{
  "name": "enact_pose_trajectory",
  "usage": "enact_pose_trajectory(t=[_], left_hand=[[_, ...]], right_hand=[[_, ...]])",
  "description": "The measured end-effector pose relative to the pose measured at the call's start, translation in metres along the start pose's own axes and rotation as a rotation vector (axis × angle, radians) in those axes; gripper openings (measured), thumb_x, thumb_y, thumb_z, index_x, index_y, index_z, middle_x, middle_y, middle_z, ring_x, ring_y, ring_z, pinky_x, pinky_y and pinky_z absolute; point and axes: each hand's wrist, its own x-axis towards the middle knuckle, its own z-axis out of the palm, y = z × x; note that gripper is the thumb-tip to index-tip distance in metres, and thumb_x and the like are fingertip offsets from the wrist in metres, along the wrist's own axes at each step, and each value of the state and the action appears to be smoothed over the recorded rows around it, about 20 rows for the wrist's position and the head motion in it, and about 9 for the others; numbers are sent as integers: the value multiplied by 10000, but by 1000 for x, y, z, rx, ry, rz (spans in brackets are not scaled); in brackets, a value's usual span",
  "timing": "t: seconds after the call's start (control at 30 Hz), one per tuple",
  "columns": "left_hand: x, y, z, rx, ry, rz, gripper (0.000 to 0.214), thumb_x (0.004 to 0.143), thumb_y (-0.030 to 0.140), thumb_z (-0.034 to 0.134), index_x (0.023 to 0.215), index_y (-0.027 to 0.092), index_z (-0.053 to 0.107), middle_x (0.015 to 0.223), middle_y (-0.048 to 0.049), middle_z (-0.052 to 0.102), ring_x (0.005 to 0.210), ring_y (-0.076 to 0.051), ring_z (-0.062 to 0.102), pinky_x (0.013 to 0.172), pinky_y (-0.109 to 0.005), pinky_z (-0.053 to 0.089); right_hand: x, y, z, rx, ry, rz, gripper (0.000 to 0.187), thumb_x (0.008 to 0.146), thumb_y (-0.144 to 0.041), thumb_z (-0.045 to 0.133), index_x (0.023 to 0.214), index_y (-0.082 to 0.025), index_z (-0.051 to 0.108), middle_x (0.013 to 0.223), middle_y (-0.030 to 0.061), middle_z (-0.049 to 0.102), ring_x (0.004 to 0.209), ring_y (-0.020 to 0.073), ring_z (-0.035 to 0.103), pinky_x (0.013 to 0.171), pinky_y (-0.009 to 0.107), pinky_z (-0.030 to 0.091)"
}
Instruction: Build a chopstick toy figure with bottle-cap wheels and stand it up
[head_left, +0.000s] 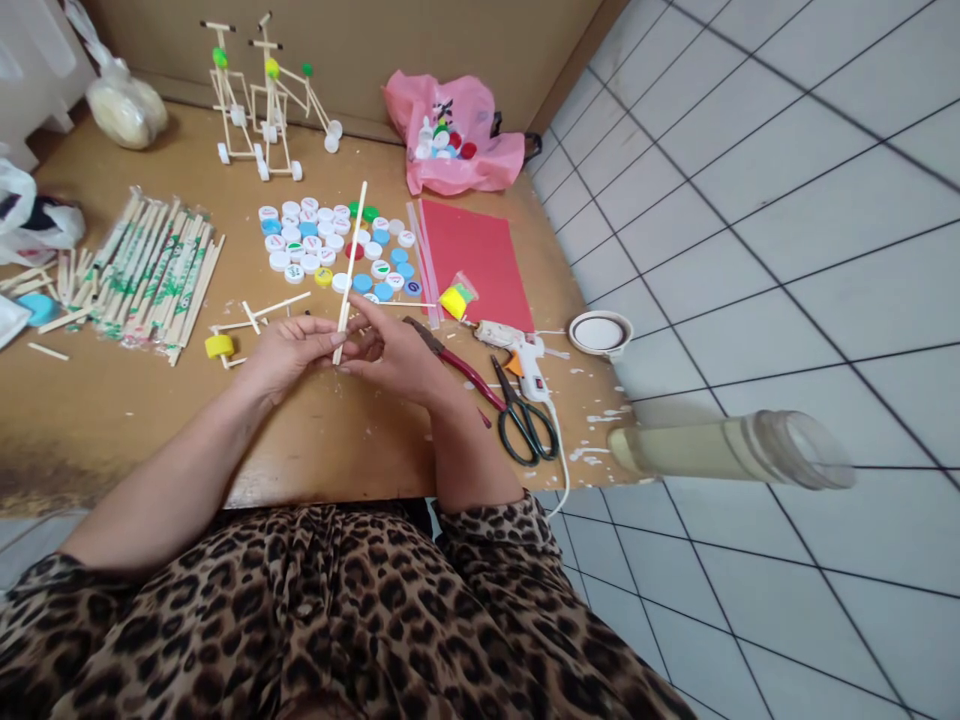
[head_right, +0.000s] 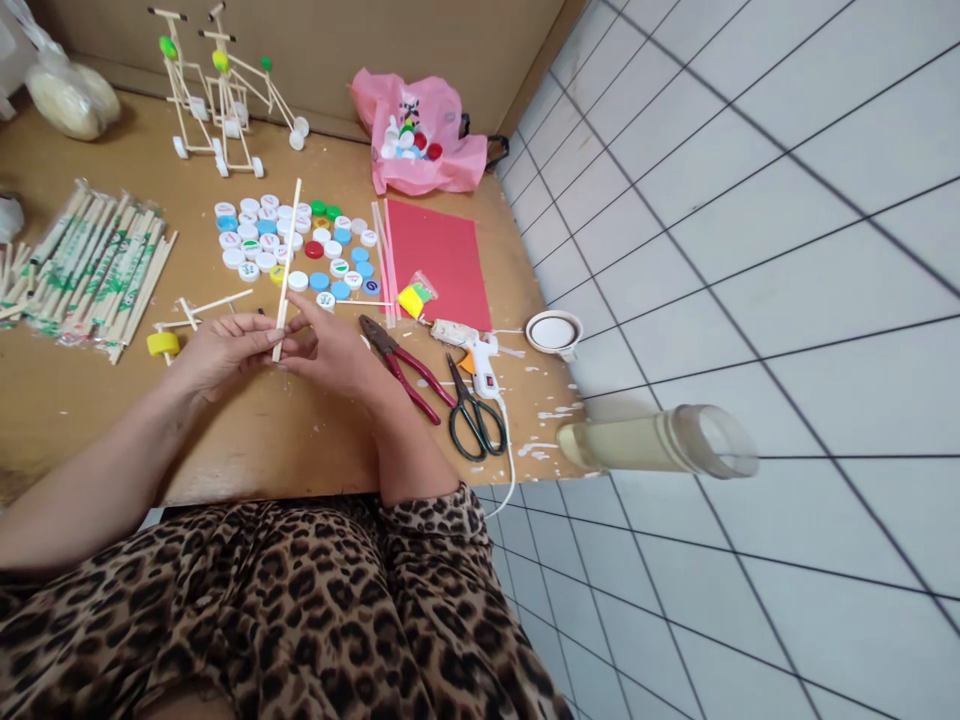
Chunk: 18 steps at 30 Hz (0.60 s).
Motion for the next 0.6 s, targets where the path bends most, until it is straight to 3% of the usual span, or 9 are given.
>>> enact_pose_trajectory(t=[0.2, 0.47, 0.6], left_hand=[[3, -1, -1, 7, 23, 23, 285, 472, 282, 955, 618, 153, 748, 606, -52, 745, 491, -84, 529, 512, -220, 384], [0, -1, 3, -69, 46, 8, 336, 405, 247, 979, 621, 143, 743, 564, -36, 725, 487, -95, 589, 508, -200, 431], [0, 0, 3, -75, 52, 1, 326, 412, 225, 983, 620, 149, 743, 559, -26, 724, 489, -106, 610, 511, -204, 453]], right_hand=[[3, 0, 6, -217, 36, -43, 664, 767, -219, 780, 1399, -236, 580, 1087, 61, 703, 845, 172, 669, 851, 323, 558], [3, -1, 6, -307, -7, -36, 752, 795, -295, 775, 1482, -196, 486, 1166, 94, 690, 987, 216, 668, 968, 388, 538], [2, 1, 7, -294, -12, -65, 750, 816, -283, 741, 1504, -218, 449, 1088, 65, 695, 966, 206, 671, 921, 368, 552]])
